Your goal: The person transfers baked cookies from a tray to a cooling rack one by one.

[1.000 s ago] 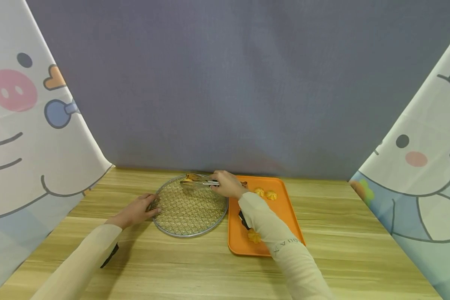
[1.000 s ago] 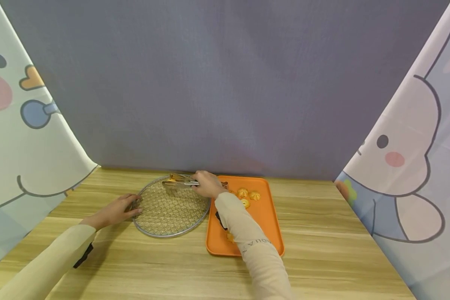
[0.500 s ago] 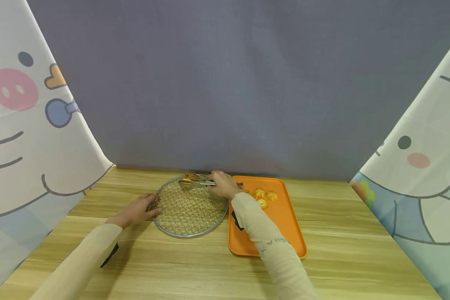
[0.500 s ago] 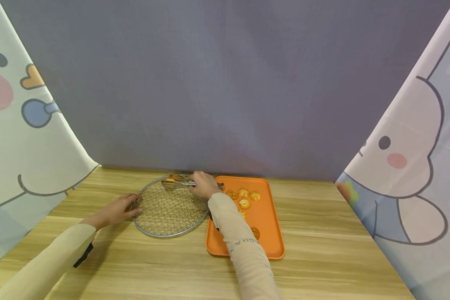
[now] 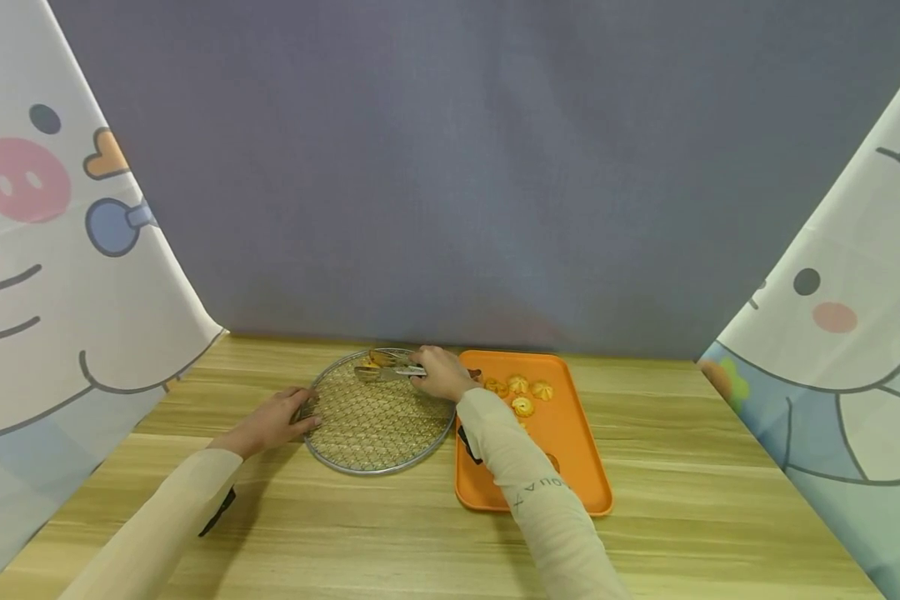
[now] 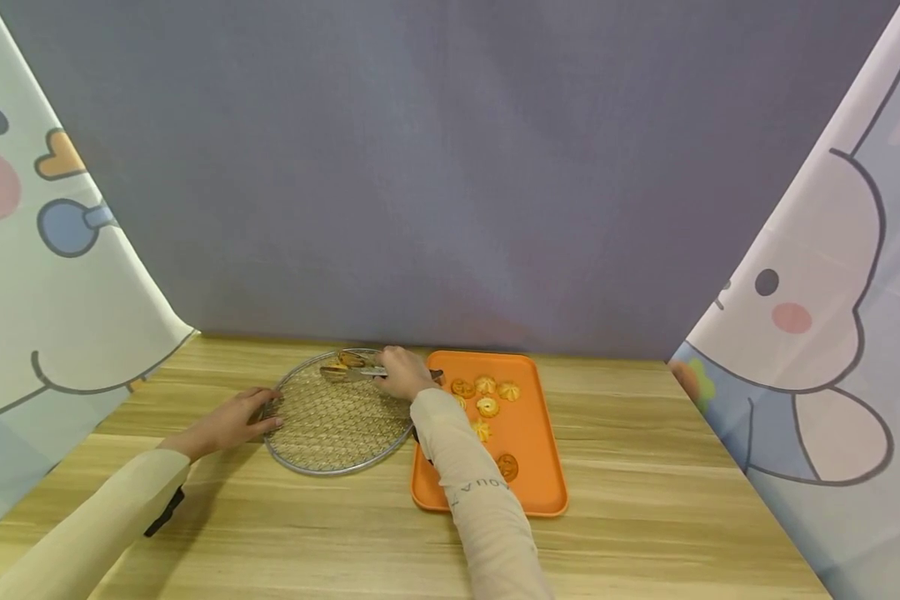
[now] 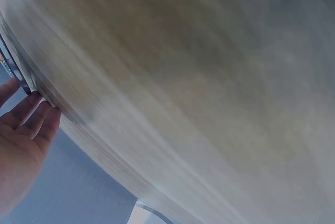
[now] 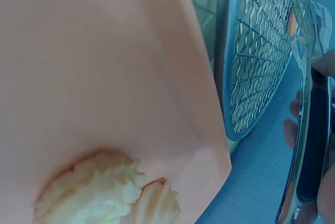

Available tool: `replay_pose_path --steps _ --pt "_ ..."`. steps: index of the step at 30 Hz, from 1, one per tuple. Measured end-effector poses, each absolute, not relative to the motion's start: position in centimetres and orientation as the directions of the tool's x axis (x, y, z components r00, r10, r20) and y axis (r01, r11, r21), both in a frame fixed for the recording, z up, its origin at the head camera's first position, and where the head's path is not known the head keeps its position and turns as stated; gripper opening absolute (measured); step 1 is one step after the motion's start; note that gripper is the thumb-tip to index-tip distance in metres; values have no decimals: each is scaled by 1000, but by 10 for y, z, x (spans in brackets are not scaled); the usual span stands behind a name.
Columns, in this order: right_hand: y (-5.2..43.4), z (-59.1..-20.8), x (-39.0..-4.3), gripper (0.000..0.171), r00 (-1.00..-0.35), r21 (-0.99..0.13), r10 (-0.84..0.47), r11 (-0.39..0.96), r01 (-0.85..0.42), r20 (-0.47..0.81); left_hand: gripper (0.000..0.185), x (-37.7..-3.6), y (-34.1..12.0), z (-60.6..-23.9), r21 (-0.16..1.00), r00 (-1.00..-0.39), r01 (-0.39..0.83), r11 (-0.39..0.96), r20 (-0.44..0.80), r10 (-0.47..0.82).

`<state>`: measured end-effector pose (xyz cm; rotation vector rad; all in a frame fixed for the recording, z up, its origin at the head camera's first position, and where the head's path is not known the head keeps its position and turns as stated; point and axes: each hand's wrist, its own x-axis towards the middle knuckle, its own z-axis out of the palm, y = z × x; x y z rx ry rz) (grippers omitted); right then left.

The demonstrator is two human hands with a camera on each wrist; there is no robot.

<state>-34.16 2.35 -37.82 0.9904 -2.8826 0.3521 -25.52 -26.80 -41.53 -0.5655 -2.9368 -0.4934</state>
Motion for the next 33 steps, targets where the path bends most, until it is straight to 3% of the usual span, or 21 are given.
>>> replay_pose_path --steps 15,33 --pt "32 -367 -339 40 -780 -269 -611 735 -623 138 51 -256 -267 -414 304 -922 384 872 171 346" --pt "63 -353 -326 42 -712 -207 -685 682 -701 152 51 -254 -267 -413 300 -923 382 874 162 348"
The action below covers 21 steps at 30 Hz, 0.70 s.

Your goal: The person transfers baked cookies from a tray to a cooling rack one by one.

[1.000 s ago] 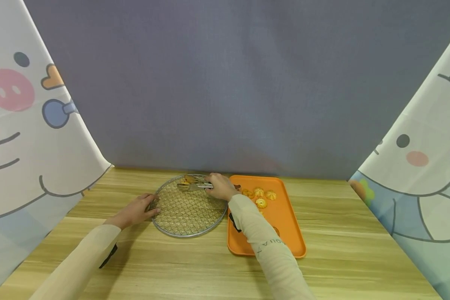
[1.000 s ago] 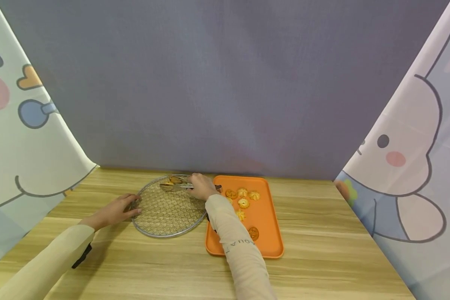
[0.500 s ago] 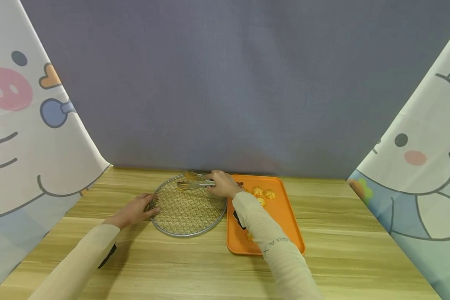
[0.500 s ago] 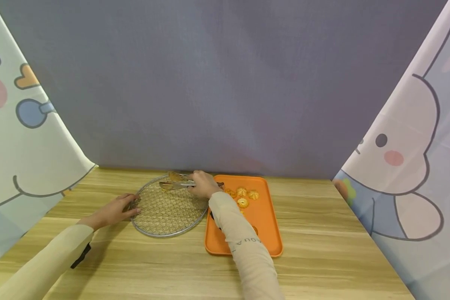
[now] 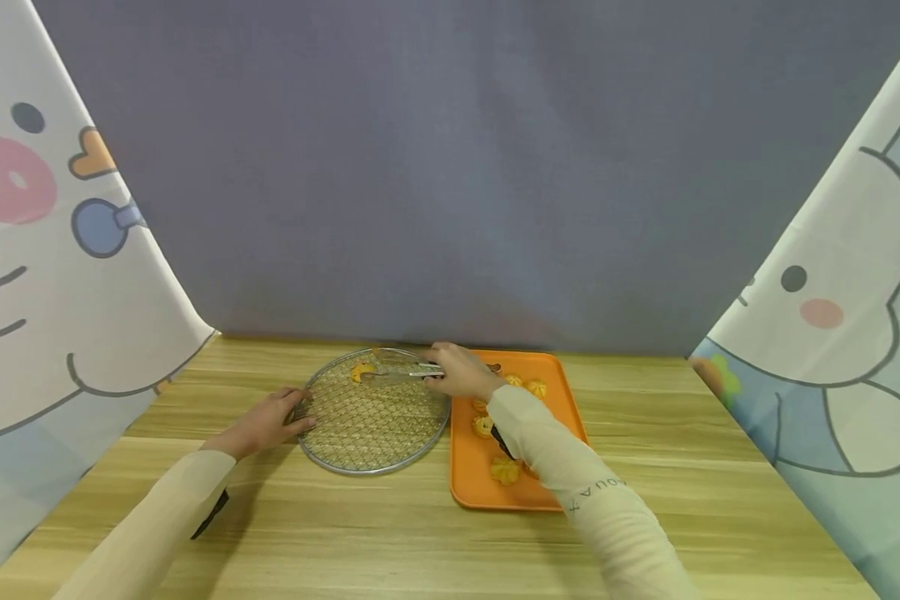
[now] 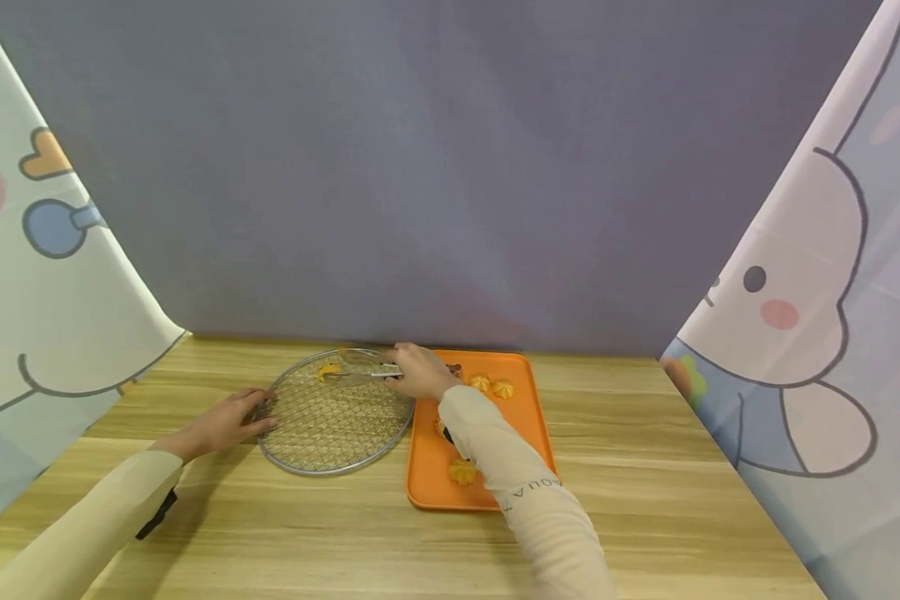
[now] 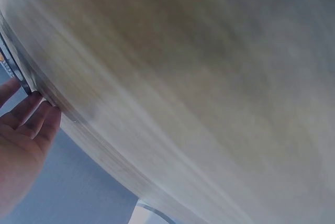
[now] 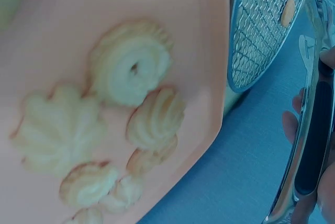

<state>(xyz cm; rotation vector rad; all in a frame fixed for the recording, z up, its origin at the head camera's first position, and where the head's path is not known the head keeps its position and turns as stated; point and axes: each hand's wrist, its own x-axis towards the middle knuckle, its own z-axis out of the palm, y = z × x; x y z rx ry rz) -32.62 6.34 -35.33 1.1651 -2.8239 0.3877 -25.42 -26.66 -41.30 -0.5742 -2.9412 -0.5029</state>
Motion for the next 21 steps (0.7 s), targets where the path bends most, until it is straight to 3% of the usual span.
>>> replay_pose_path --steps 9,21 --pt "88 -345 -317 41 -697 -235 -701 659 -714 152 51 -257 -269 -416 284 -920 389 876 174 352" --pt "126 -347 -305 39 -676 -172 -710 653 -737 198 53 -256 -268 -415 295 -925 380 877 141 354"
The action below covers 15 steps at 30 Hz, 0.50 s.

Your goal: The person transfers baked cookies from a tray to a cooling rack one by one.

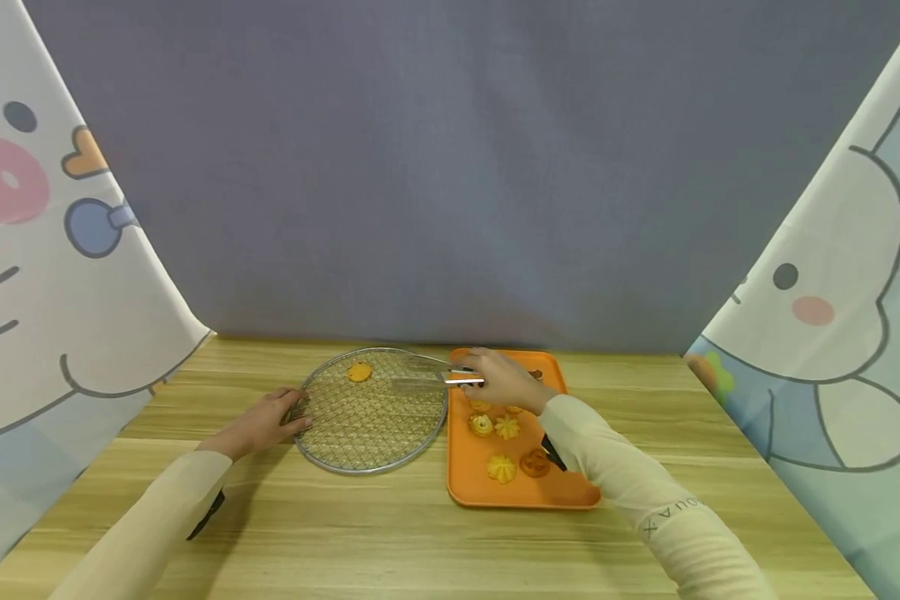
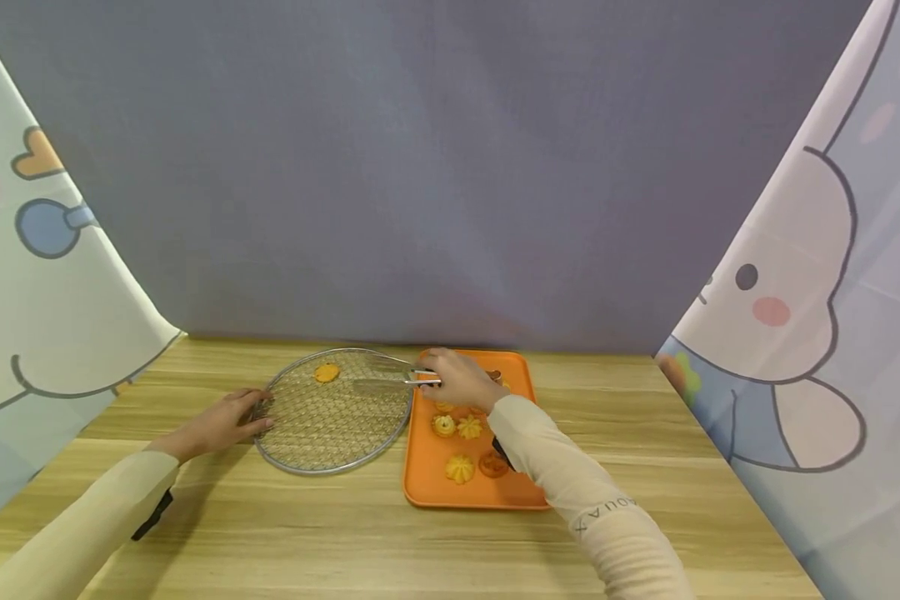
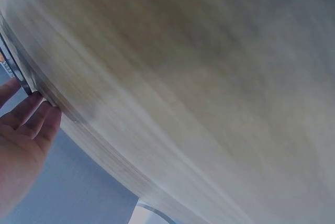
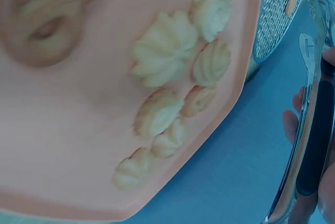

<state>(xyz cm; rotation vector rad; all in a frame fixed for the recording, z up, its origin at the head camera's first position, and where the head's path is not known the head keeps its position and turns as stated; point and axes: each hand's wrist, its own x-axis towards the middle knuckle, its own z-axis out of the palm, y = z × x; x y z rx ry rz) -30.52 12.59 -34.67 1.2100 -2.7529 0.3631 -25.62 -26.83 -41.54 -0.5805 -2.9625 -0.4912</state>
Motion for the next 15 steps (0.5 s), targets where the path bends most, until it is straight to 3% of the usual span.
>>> replay_pose_path --steps 15 --pt "182 -355 -283 39 -710 -190 -661 685 -703 243 53 -256 -270 -416 317 -916 401 859 167 366"
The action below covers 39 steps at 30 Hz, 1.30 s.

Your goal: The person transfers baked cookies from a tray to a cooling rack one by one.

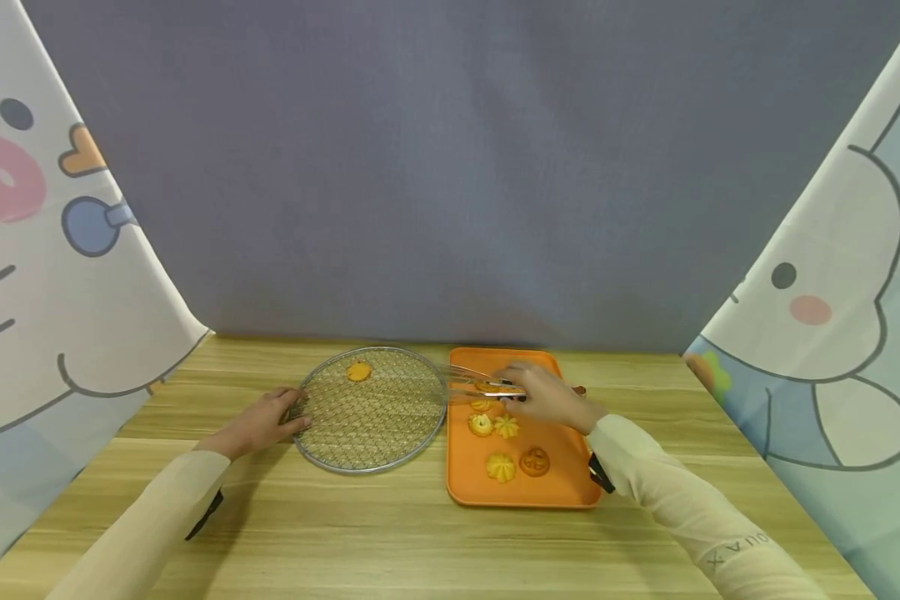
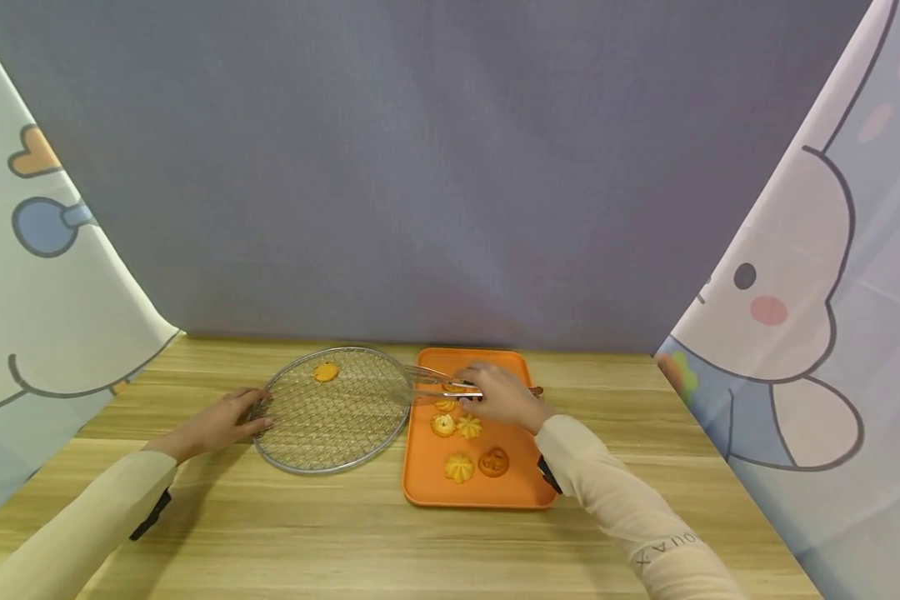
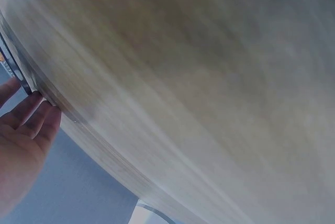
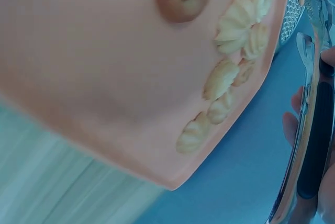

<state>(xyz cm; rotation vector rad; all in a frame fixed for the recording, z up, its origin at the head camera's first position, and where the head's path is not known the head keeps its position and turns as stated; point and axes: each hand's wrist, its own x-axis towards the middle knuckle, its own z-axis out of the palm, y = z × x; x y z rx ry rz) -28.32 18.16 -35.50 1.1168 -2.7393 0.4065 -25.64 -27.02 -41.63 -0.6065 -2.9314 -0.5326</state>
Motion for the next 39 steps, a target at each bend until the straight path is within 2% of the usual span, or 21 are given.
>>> replay_pose_path --steps 9,19,39 --pt "206 -362 -274 39 -737 -181 -628 718 -673 251 53 -257 -270 -415 320 -921 390 863 149 360" --pt "225 -369 -271 39 -744 -170 -618 728 -664 256 48 -254 -268 -411 294 -909 414 862 188 372" --pt "230 -370 -272 34 -740 -155 -618 730 -665 264 49 -255 -269 -413 296 -913 404 865 177 366"
